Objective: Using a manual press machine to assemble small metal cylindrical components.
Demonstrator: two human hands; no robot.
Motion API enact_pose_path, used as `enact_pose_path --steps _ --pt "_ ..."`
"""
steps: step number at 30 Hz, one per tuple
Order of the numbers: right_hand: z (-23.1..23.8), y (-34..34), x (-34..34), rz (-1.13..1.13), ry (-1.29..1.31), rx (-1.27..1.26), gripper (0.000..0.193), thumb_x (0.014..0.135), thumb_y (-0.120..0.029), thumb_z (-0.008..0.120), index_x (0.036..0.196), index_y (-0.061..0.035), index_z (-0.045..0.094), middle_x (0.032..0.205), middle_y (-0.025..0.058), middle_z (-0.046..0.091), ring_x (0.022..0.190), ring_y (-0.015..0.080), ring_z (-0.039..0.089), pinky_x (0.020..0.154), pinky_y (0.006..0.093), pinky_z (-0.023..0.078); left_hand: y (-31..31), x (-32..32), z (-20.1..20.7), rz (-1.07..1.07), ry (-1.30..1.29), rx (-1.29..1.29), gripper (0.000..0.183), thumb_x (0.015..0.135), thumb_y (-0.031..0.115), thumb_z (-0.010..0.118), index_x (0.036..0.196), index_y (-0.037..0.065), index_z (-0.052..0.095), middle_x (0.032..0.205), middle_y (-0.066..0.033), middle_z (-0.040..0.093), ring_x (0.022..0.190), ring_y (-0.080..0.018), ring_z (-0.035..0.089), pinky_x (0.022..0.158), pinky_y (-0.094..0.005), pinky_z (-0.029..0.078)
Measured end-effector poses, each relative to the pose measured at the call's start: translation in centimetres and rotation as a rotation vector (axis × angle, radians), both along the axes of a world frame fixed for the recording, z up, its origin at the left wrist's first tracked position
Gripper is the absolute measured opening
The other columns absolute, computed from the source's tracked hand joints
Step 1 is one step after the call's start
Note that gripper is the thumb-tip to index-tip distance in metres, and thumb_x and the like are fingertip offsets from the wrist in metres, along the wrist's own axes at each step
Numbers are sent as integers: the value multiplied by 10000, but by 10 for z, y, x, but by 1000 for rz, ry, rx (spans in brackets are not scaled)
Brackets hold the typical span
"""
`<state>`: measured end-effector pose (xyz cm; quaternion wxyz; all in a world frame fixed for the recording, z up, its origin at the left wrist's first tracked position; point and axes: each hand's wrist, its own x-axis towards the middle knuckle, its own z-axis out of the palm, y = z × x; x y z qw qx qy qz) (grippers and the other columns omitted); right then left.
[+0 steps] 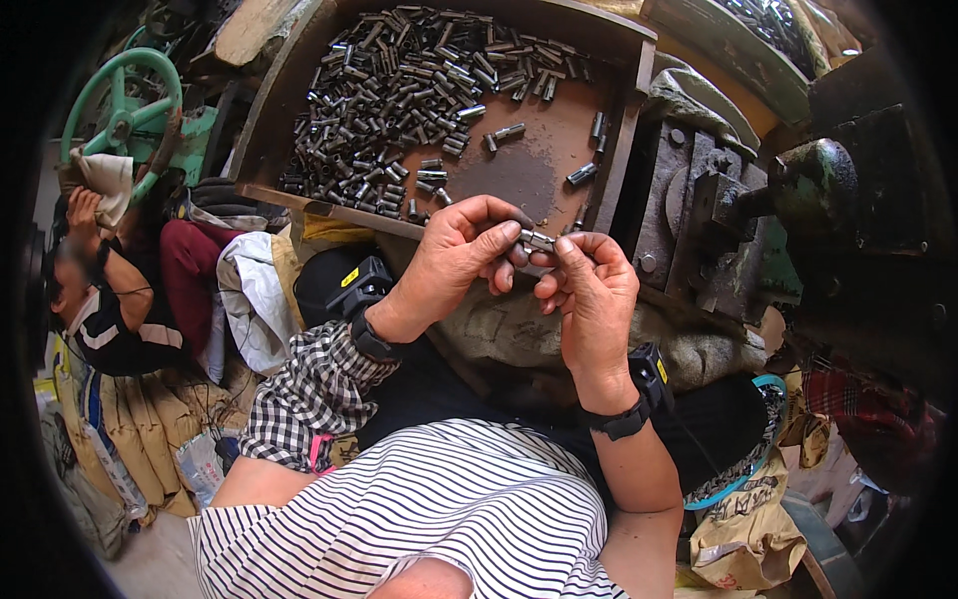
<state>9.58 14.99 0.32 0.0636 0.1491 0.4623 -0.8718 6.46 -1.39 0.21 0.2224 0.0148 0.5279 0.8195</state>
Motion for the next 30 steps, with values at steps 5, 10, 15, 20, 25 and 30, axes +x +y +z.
enact_pose_path --steps 5,10,15,20,25,30 --pt "-5 5 0 14 -17 -48 111 892 -102 594 925 -14 536 784 132 656 511 83 565 429 184 435 5 5 3 -11 137 -231 194 932 142 551 1023 -29 566 777 -53 631 553 -58 580 473 -162 460" --pt "-5 8 1 24 -44 -98 95 887 -89 597 905 -12 544 766 133 653 488 75 538 418 190 420 0 -3 -2 -78 -56 -2 180 928 126 555 1027 -22 581 749 -35 618 542 -49 563 469 -163 453" --pt "2 7 0 31 -90 -140 87 879 -69 604 902 -16 538 746 135 650 459 72 515 411 184 405 11 7 9 22 230 -311 193 939 131 539 1034 -32 580 740 -31 616 546 -47 564 475 -164 451" --pt "2 8 1 3 5 -19 87 875 -55 606 890 -18 529 732 127 646 442 63 499 409 179 399 17 7 4 37 512 -479 175 930 96 539 1011 -50 589 741 -44 633 539 -49 571 472 -183 459" --pt "11 6 1 -36 39 -23 85 878 -59 604 891 -18 531 718 116 640 435 60 491 403 179 391 15 1 8 -37 61 -11 193 946 119 520 1052 -34 571 768 -46 618 548 -61 576 480 -178 462" --pt "8 12 -1 76 -6 6 105 889 -99 607 908 -7 561 707 96 628 434 59 482 400 177 381 10 -1 7 -33 150 -108 196 951 129 513 1064 -24 561 772 -52 625 547 -62 572 488 -168 463"
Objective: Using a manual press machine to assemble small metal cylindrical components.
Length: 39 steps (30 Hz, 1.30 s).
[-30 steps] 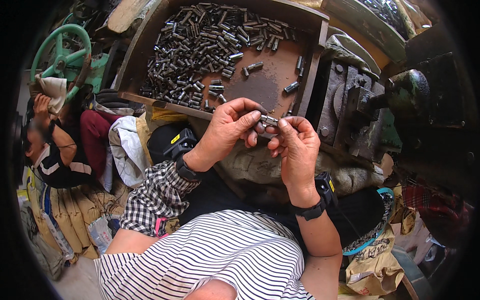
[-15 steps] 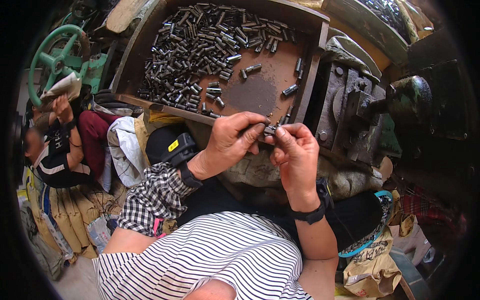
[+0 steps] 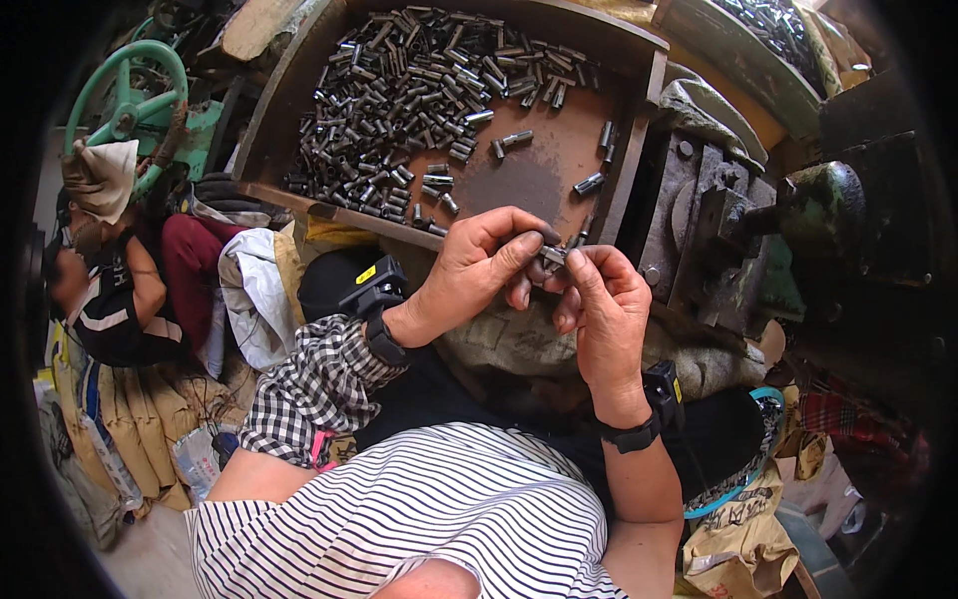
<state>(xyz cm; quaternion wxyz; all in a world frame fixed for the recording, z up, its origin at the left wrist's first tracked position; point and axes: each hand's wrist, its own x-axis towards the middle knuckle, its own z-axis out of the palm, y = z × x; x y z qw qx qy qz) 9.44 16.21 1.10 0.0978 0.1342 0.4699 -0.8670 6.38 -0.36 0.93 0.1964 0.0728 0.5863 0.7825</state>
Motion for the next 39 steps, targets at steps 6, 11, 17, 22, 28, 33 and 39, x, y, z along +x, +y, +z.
enact_pose_path --steps 6,11,17,22,28,33,39 --pt "0 -4 3 -23 39 59 109 894 -104 605 896 3 582 708 72 620 439 45 461 402 171 373 1 -2 -7 5 -101 100 198 950 123 514 1075 -23 564 777 -52 627 554 -57 570 498 -173 466" --pt "-2 -1 4 9 68 118 115 895 -109 605 895 3 579 697 63 613 435 40 448 393 171 353 7 6 -11 141 557 -355 191 960 112 488 1069 -19 574 722 -19 590 558 -50 564 451 -180 444" --pt "3 -2 7 -18 58 102 118 895 -115 605 874 -4 571 681 59 606 413 39 425 376 173 328 8 7 -3 -22 147 -112 211 962 148 495 1082 -12 562 779 -35 603 541 -35 552 445 -168 434" --pt "3 0 5 -36 94 146 121 899 -111 596 857 0 572 685 58 609 420 38 440 371 170 330 6 0 -7 -16 -96 77 214 944 174 538 1037 -17 560 784 -38 613 543 -46 552 475 -157 455" --pt "10 19 3 -172 128 336 101 892 -93 601 844 -8 576 674 43 600 432 27 442 387 167 340 4 -2 -7 286 -74 61 200 931 162 558 1016 -18 569 776 -60 619 534 -66 557 488 -180 469" --pt "17 19 8 -37 86 366 93 877 -79 618 882 9 590 704 59 614 477 48 486 406 168 374 -3 -3 -9 187 -92 101 191 929 148 560 1025 -17 567 785 -75 617 567 -82 575 511 -199 492" --pt "7 19 1 -83 72 207 124 891 -80 594 949 29 590 767 89 632 513 68 530 466 166 412 3 1 -11 89 -146 97 211 931 153 558 1051 -21 554 800 -82 617 597 -89 586 531 -205 505"
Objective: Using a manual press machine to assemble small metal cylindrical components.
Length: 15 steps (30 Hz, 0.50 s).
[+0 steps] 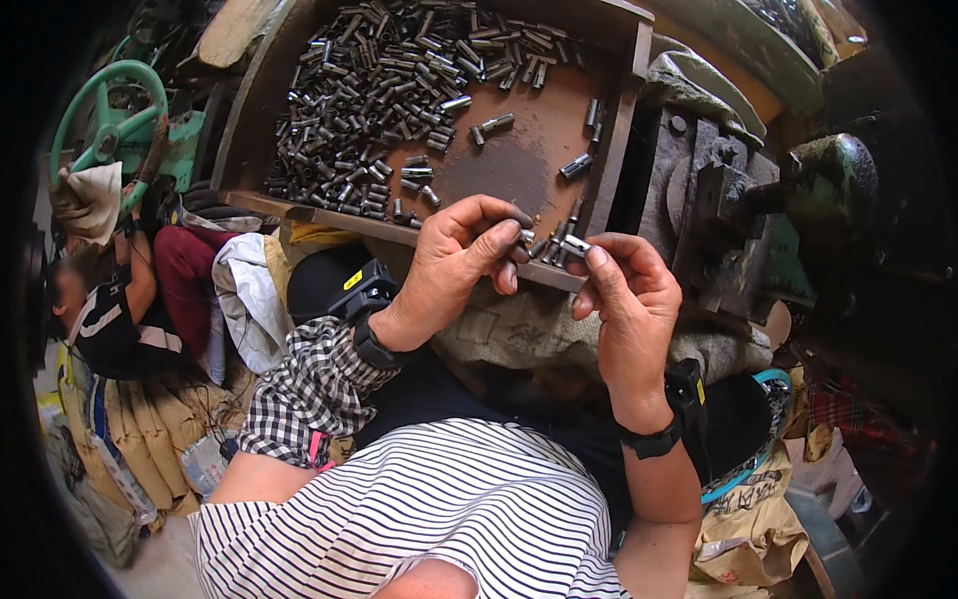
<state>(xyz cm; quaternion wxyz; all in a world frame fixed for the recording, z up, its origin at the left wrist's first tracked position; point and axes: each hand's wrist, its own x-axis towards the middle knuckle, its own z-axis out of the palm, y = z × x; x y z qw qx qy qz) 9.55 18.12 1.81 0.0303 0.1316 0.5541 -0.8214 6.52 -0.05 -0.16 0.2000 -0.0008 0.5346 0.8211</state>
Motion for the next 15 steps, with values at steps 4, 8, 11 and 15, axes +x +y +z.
enact_pose_path --steps 4,8,11,15 --pt "-5 -5 0 72 8 25 134 904 -86 572 962 34 588 781 96 639 521 65 530 472 167 417 1 2 -3 -22 -14 11 214 932 150 554 1055 -25 546 800 -83 614 591 -90 584 528 -199 501" --pt "-8 -7 1 93 6 0 139 905 -91 574 965 34 585 786 100 640 526 63 532 477 164 421 1 1 -1 -27 -33 12 219 932 156 556 1052 -26 548 797 -80 613 584 -91 583 527 -198 499" --pt "-13 -9 1 85 -5 -41 140 905 -91 575 973 31 573 787 107 643 523 65 534 476 164 426 2 1 -1 -56 -16 -7 218 930 160 560 1044 -25 550 793 -76 612 577 -87 582 522 -194 496" --pt "-15 -9 1 83 -51 -164 133 901 -79 574 982 20 537 783 128 650 493 76 539 455 167 433 2 1 -1 -47 -22 -12 205 930 155 560 1027 -25 554 780 -66 614 558 -78 575 503 -182 484"
